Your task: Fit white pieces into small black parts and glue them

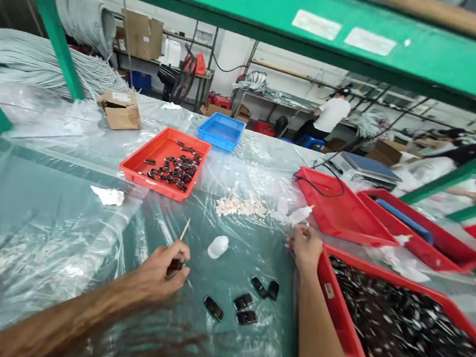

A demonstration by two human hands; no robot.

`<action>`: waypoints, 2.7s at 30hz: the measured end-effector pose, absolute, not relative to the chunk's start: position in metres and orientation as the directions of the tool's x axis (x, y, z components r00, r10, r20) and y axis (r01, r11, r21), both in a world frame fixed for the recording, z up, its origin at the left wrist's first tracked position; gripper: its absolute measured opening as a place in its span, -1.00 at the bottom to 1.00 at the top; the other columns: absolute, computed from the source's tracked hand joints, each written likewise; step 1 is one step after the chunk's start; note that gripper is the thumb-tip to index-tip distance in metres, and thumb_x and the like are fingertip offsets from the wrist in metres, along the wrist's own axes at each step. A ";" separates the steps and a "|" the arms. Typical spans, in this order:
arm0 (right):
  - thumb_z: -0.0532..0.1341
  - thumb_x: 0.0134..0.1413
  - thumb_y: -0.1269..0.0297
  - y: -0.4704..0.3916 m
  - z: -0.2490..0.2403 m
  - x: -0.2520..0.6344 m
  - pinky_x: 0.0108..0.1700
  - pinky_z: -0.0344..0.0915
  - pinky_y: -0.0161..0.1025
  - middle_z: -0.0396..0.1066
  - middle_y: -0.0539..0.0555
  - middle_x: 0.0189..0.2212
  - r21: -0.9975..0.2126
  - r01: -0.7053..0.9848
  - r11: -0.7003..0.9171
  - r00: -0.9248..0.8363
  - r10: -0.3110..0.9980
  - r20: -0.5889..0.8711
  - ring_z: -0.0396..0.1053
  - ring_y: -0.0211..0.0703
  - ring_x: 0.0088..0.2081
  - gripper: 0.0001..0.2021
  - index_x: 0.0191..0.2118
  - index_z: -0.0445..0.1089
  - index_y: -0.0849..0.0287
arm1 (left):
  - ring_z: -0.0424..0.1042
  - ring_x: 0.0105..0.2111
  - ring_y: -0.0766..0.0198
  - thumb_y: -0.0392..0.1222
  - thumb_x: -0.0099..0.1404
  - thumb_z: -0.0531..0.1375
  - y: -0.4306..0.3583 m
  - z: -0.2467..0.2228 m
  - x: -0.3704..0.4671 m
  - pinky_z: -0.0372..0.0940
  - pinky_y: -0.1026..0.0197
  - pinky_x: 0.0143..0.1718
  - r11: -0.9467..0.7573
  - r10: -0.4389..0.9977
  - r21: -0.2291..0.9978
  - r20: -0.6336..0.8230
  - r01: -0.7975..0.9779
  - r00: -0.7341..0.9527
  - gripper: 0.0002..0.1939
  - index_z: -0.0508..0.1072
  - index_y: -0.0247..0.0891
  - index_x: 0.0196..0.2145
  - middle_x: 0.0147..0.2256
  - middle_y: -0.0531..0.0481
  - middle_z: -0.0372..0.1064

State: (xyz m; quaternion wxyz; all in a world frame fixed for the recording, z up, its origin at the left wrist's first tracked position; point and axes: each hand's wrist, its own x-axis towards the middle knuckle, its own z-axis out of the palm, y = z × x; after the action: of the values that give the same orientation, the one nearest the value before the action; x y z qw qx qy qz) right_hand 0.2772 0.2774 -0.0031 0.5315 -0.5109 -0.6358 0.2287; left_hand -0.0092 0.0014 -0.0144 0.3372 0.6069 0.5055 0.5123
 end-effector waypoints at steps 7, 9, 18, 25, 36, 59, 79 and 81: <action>0.54 0.13 0.10 0.174 0.022 0.241 -0.58 0.51 -0.27 0.64 0.20 -0.21 -0.931 0.054 0.361 -0.017 0.932 0.361 0.65 -0.04 -0.34 -0.74 -0.20 0.59 0.12 | 0.17 -0.51 0.32 -0.13 0.43 0.22 -0.003 -0.017 -0.015 -0.01 0.27 -0.54 -0.259 0.964 0.922 0.264 0.287 0.022 -0.68 0.19 -0.02 0.04 -0.41 0.24 0.11; 0.52 0.18 0.24 0.134 0.028 0.224 -0.61 0.55 -0.29 0.65 0.10 -0.25 -0.921 -0.106 0.375 -0.223 0.894 0.390 0.65 -0.08 -0.39 -0.87 -0.17 0.65 0.04 | 0.18 -0.51 0.32 -0.09 0.51 0.16 -0.005 -0.017 -0.014 0.02 0.26 -0.53 -0.272 0.962 0.926 0.268 0.263 0.050 -0.72 0.16 -0.01 0.08 -0.38 0.21 0.15; 0.46 0.26 0.45 0.083 0.017 0.194 -0.26 0.70 -0.33 0.74 -0.04 -0.21 -0.912 -0.201 0.358 -0.566 0.717 0.406 0.71 -0.20 -0.29 -0.78 -0.17 0.71 -0.11 | 0.04 -0.54 0.36 0.06 0.63 0.06 -0.010 -0.010 -0.002 0.00 0.26 -0.49 -0.228 0.973 0.955 0.219 0.192 0.066 -0.81 0.16 0.00 0.06 -0.40 0.24 0.04; 0.30 0.37 0.55 0.072 0.019 0.196 -0.13 0.68 -0.34 0.73 0.04 -0.14 -0.725 -0.023 0.688 -0.536 0.604 0.590 0.73 -0.18 -0.17 -0.74 -0.02 0.60 0.02 | 0.08 -0.53 0.37 -0.01 0.63 0.06 -0.011 -0.008 0.003 0.02 0.27 -0.49 -0.201 0.979 0.965 0.193 0.168 0.067 -0.84 0.15 -0.04 0.04 -0.41 0.25 0.12; 0.31 0.35 0.56 0.059 0.017 0.188 -0.24 0.65 -0.38 0.68 0.04 -0.23 -0.718 -0.005 0.696 -0.493 0.623 0.607 0.67 -0.21 -0.30 -0.77 -0.07 0.57 0.05 | -0.02 -0.58 0.41 -0.07 0.63 0.08 -0.009 -0.008 0.008 -0.04 0.29 -0.54 -0.329 0.944 0.922 0.322 0.206 0.063 -0.85 0.15 -0.04 0.05 -0.43 0.29 0.03; 0.29 0.27 0.64 0.050 0.018 0.192 -0.24 0.71 -0.27 0.66 0.13 -0.20 -0.617 0.075 0.783 -0.479 0.571 0.667 0.70 -0.09 -0.29 -0.63 0.04 0.54 0.06 | 0.12 -0.58 0.39 -0.20 0.59 0.19 -0.022 -0.023 0.020 0.03 0.27 -0.57 -0.456 0.873 0.843 0.486 0.285 -0.039 -0.70 0.21 0.05 0.16 -0.38 0.23 0.21; 0.23 0.29 0.60 0.055 0.022 0.200 -0.08 0.70 -0.23 0.63 0.21 -0.05 -0.596 0.026 0.803 -0.589 0.494 0.640 0.69 -0.08 -0.10 -0.58 0.19 0.49 0.13 | 0.17 -0.58 0.36 -0.16 0.61 0.15 -0.021 -0.013 0.009 0.19 0.25 -0.54 -0.452 0.880 0.846 0.476 0.283 -0.016 -0.68 0.19 0.15 0.20 -0.37 0.22 0.20; 0.24 0.30 0.58 0.071 0.025 0.203 -0.03 0.69 -0.19 0.62 0.25 -0.02 -0.459 0.078 0.885 -0.595 0.411 0.691 0.69 -0.05 -0.04 -0.60 0.18 0.50 0.18 | 0.21 -0.56 0.35 -0.11 0.55 0.23 -0.018 -0.017 0.001 0.22 0.28 -0.53 -0.364 0.910 0.897 0.400 0.252 -0.111 -0.68 0.24 0.15 0.15 -0.40 0.23 0.21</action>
State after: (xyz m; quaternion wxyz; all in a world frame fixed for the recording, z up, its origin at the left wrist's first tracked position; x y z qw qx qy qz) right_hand 0.2032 0.0708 0.0248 0.4275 -0.1403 -0.8717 0.1944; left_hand 0.0013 -0.0177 -0.0169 0.2902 0.6004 0.4835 0.5670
